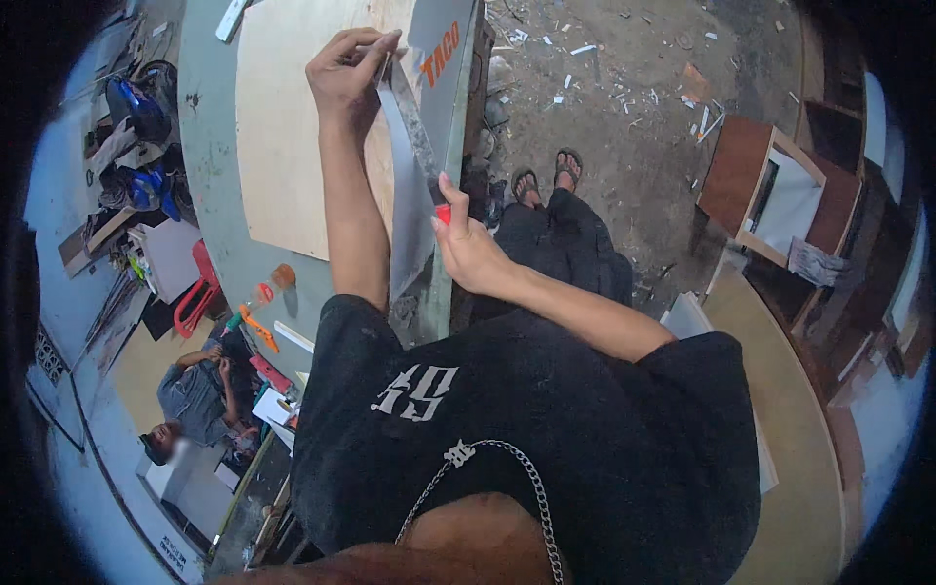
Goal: The person applies a laminate sheet to the side of a wooden drawer box, rubs it down by hand and with a block, and then uses a metal file to trim the excess laminate from the edges.
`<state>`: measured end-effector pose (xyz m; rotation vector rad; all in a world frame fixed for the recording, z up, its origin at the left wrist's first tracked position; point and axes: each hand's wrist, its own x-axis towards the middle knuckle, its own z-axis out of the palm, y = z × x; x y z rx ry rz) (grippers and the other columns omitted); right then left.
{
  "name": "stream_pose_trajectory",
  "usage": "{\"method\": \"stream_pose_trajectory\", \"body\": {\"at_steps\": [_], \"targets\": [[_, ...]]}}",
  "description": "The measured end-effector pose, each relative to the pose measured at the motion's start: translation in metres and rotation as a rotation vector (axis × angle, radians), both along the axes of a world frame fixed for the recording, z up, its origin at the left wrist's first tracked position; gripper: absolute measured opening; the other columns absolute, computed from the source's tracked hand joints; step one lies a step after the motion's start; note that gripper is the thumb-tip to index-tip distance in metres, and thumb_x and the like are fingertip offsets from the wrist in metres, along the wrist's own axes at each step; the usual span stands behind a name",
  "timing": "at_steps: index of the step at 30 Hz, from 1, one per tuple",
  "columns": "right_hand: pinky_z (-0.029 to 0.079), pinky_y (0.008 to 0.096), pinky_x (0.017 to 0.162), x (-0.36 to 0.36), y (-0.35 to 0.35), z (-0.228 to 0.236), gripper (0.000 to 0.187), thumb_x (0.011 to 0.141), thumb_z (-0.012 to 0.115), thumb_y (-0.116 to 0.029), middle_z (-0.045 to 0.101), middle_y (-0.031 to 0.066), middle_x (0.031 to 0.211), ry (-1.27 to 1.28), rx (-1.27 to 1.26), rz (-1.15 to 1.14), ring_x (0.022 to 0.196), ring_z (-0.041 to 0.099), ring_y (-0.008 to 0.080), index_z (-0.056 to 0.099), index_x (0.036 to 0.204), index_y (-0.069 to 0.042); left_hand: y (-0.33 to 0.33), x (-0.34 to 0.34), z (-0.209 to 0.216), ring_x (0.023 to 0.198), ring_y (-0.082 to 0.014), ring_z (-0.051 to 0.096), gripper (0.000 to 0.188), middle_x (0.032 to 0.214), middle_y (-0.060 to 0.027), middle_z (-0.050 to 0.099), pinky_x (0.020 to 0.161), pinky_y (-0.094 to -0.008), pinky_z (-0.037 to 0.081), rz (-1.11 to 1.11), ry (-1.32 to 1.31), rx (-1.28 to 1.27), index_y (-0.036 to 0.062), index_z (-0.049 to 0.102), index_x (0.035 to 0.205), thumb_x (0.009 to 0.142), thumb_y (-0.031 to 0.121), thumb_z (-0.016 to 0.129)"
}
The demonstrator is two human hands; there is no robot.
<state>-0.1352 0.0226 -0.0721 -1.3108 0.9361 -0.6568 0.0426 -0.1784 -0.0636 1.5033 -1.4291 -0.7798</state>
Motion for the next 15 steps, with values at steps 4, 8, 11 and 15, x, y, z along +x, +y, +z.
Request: {"method": "stream_pose_trajectory", "body": {"at_steps": [4, 8, 11, 15], "targets": [[0.047, 0.0437, 0.063, 0.015, 0.011, -0.003, 0.068, 0.097, 0.042, -0.007, 0.053, 0.021, 0.075, 0.104, -0.1, -0.078, 0.061, 0.059, 0.0377, -0.007, 0.143, 0.001, 0.007, -0.012, 0.015, 0.065, -0.0079, 0.06, 0.015, 0.068, -0.0022, 0.064, 0.055, -0.0229, 0.045, -0.043, -0.164, -0.047, -0.0013, 0.072, 0.076, 0.081, 0.012, 0.075], [0.047, 0.0456, 0.06, 0.039, 0.021, 0.0, 0.068, 0.097, 0.042, -0.007, 0.054, 0.0227, 0.072, 0.113, -0.083, -0.149, 0.06, 0.061, 0.0381, -0.008, 0.142, 0.002, 0.004, -0.021, 0.018, 0.054, -0.0083, 0.048, 0.027, 0.07, -0.0042, 0.062, 0.049, -0.0263, 0.04, -0.029, 0.0, -0.022, -0.0003, 0.066, 0.104, 0.087, 0.021, 0.07], [0.047, 0.0461, 0.059, 0.038, 0.016, 0.008, 0.068, 0.097, 0.042, -0.008, 0.053, 0.0225, 0.069, 0.034, 0.055, -0.103, 0.059, 0.06, 0.0378, -0.007, 0.142, 0.002, 0.013, -0.018, 0.024, 0.057, -0.0093, 0.05, 0.025, 0.066, -0.0016, 0.059, 0.052, -0.0271, 0.04, 0.027, 0.092, 0.05, 0.0002, 0.069, 0.09, 0.089, 0.025, 0.068], [0.046, 0.0457, 0.06, 0.025, 0.01, 0.016, 0.063, 0.099, 0.041, -0.011, 0.053, 0.0209, 0.069, 0.048, 0.07, -0.067, 0.06, 0.06, 0.0377, -0.003, 0.143, 0.001, 0.012, 0.014, -0.003, 0.065, -0.0082, 0.051, 0.048, 0.072, 0.0016, 0.062, 0.059, -0.0247, 0.04, -0.079, 0.204, 0.115, 0.0048, 0.074, 0.091, 0.091, 0.049, 0.058]]}}
